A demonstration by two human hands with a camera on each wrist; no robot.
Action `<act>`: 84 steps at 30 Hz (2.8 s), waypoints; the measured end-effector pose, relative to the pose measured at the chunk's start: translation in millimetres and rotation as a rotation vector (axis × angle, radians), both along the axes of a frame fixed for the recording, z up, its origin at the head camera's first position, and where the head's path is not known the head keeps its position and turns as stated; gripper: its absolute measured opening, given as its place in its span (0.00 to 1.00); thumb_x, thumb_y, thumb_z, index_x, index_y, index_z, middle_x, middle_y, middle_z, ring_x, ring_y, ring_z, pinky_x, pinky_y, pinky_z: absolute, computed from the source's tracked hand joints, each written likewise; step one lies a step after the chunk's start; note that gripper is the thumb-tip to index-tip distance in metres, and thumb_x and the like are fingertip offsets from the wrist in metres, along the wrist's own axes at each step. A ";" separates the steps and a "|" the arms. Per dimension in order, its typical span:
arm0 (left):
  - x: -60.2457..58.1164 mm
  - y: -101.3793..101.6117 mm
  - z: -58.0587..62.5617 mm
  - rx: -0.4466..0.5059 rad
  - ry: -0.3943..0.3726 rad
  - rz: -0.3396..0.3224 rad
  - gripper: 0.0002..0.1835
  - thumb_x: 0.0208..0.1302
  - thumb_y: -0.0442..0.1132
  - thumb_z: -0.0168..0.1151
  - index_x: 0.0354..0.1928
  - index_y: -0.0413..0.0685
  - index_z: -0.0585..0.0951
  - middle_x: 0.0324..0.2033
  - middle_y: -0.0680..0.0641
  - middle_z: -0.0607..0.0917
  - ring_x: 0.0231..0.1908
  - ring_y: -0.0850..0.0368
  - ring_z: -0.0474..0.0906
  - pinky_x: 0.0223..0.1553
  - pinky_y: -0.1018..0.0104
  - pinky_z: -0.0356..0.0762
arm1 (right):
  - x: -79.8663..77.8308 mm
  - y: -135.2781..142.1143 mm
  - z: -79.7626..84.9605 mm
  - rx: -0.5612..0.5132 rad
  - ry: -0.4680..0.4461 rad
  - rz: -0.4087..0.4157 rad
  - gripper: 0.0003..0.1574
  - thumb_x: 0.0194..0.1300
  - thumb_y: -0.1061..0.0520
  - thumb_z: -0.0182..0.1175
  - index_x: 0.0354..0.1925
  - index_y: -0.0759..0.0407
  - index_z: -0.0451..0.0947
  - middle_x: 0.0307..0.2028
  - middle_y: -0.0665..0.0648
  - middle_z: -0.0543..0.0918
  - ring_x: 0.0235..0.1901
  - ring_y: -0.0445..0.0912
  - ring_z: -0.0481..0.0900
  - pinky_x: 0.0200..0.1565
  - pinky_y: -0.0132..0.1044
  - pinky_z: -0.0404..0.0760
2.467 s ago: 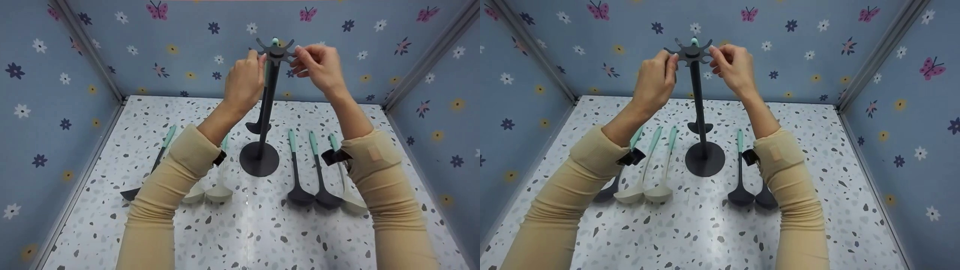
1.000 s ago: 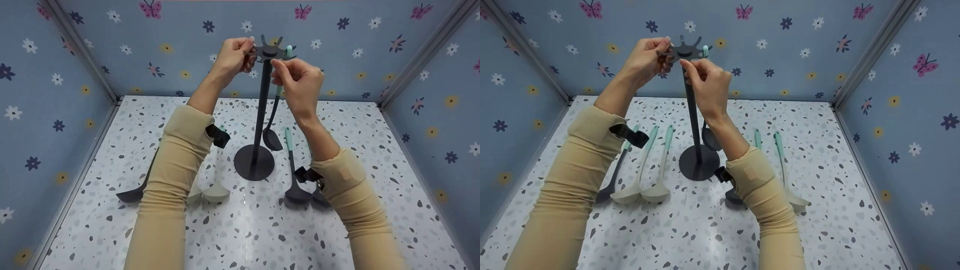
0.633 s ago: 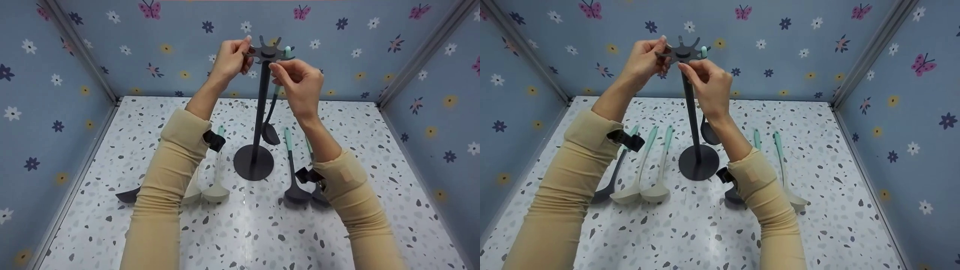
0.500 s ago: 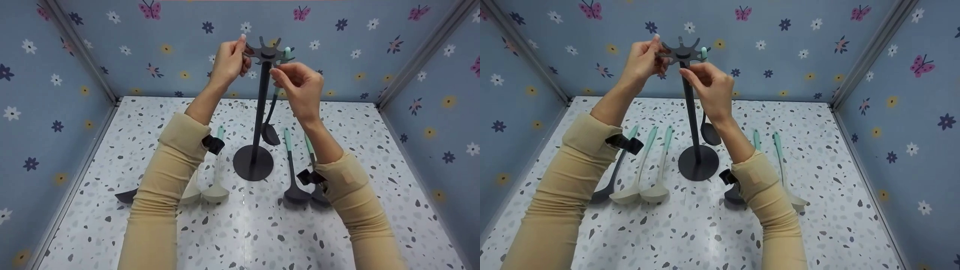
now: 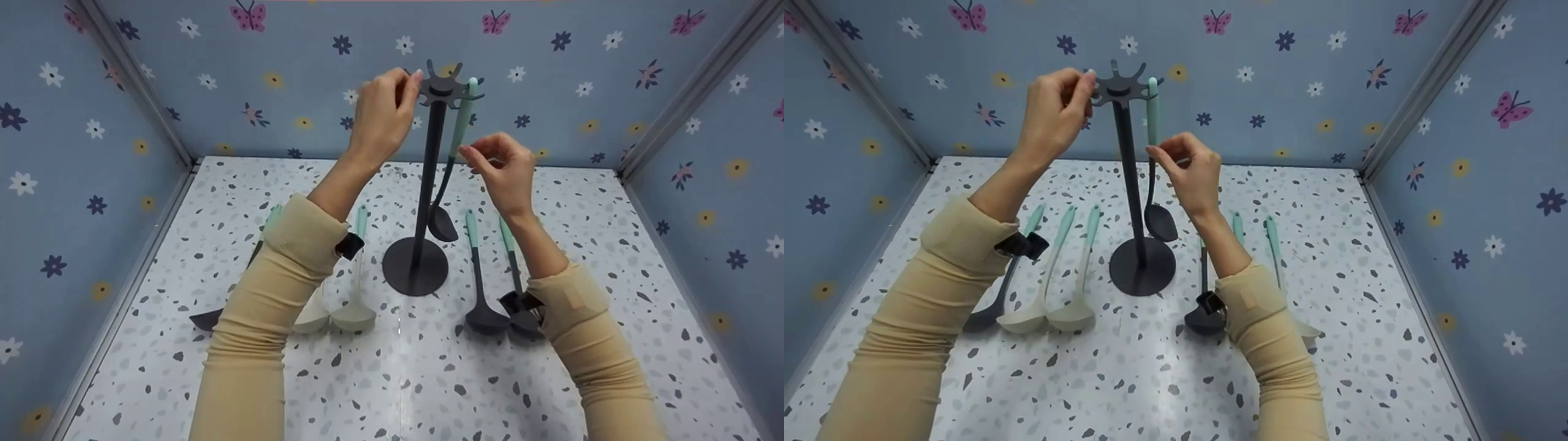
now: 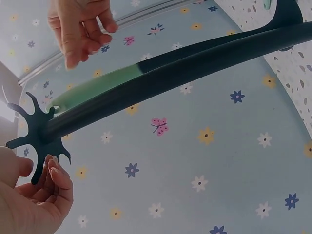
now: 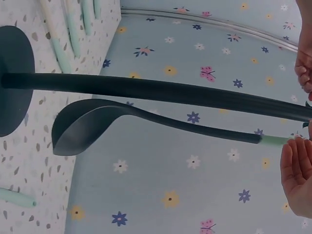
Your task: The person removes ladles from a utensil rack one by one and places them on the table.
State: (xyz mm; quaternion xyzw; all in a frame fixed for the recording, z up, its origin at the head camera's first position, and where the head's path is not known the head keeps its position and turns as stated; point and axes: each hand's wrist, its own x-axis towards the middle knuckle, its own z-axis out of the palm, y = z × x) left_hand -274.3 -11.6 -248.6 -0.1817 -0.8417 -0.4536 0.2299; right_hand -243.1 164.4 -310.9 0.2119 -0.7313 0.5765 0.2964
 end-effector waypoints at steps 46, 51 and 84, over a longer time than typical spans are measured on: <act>-3.3 4.8 -1.9 0.063 -0.054 -0.050 0.14 0.67 0.38 0.46 0.24 0.41 0.75 0.14 0.51 0.67 0.16 0.61 0.62 0.20 0.73 0.58 | -29.0 1.3 -95.1 -0.135 -0.308 0.266 0.12 0.54 0.76 0.55 0.39 0.83 0.72 0.35 0.78 0.76 0.34 0.58 0.79 0.36 0.41 0.77; -2.6 5.5 -1.8 0.066 -0.080 -0.056 0.14 0.67 0.38 0.46 0.23 0.43 0.72 0.15 0.51 0.67 0.16 0.61 0.63 0.21 0.73 0.59 | -26.9 1.6 -99.8 -0.136 -0.246 0.199 0.12 0.54 0.75 0.56 0.39 0.81 0.74 0.33 0.75 0.78 0.33 0.56 0.80 0.33 0.38 0.78; -1.7 4.4 -2.0 0.094 -0.094 -0.071 0.14 0.67 0.39 0.46 0.23 0.43 0.72 0.14 0.50 0.67 0.16 0.61 0.65 0.20 0.72 0.59 | -16.0 53.9 -81.0 -0.069 -0.236 -0.008 0.12 0.54 0.73 0.57 0.39 0.80 0.75 0.33 0.75 0.78 0.30 0.50 0.82 0.33 0.40 0.77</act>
